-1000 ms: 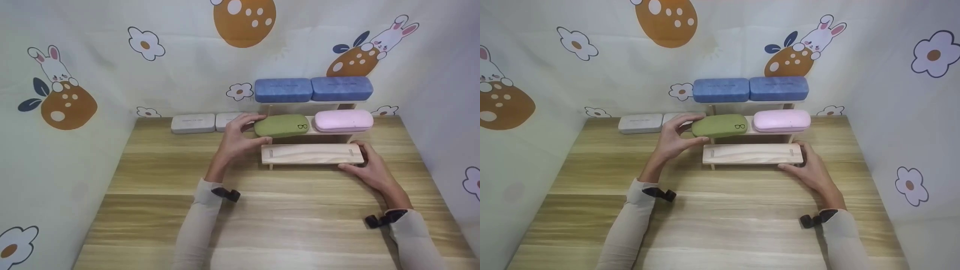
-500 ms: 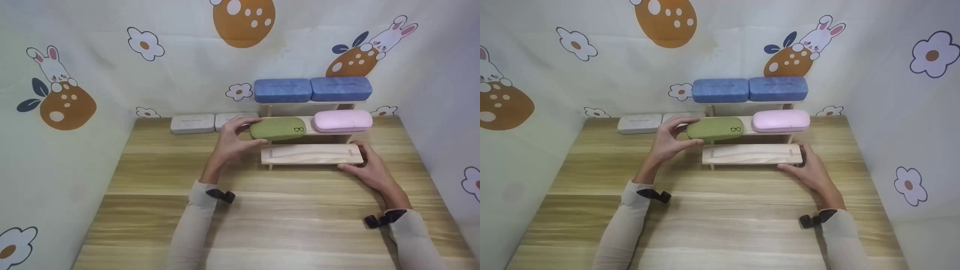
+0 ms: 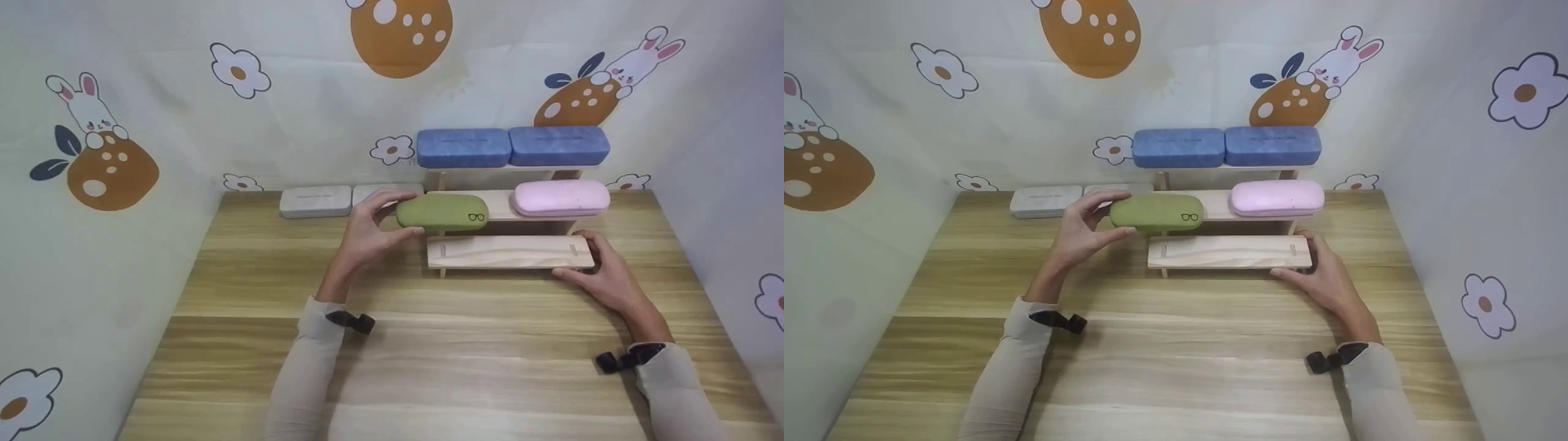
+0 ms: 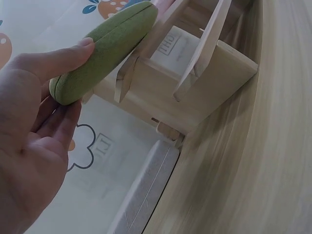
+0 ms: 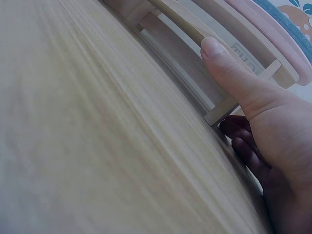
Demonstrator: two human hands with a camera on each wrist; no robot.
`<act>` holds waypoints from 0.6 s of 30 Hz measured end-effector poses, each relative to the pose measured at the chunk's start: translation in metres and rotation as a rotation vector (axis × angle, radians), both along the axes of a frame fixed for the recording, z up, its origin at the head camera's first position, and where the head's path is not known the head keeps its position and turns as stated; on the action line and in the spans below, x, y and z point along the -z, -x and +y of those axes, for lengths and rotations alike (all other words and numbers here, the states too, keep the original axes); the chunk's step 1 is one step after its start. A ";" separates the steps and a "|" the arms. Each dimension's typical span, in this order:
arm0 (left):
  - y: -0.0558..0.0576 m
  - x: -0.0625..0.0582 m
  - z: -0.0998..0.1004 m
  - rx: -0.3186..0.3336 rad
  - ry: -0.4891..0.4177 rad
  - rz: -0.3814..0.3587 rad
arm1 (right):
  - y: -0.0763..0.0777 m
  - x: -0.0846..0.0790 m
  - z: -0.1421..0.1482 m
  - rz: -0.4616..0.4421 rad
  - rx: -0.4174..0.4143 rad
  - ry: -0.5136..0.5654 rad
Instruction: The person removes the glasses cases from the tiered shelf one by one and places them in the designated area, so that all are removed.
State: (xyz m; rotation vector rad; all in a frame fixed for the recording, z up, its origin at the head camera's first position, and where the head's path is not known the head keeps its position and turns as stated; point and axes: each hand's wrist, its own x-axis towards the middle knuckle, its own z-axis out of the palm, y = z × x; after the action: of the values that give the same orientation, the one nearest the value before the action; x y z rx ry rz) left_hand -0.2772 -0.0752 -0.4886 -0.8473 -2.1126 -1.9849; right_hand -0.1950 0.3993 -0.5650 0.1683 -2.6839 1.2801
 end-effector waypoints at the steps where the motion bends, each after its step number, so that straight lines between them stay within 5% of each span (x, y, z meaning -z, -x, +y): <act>1: 0.000 0.000 -0.001 -0.001 -0.007 -0.002 | 0.000 0.000 0.000 -0.004 0.001 -0.002; 18: -0.002 0.003 -0.026 -0.006 -0.085 -0.051 | 0.000 0.002 0.001 0.004 0.003 0.000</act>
State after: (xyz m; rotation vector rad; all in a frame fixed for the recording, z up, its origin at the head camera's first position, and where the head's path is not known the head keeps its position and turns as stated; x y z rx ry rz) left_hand -0.2755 -0.1016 -0.4919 -0.7828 -2.0376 -2.0987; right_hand -0.1955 0.4006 -0.5667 0.1671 -2.6804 1.2775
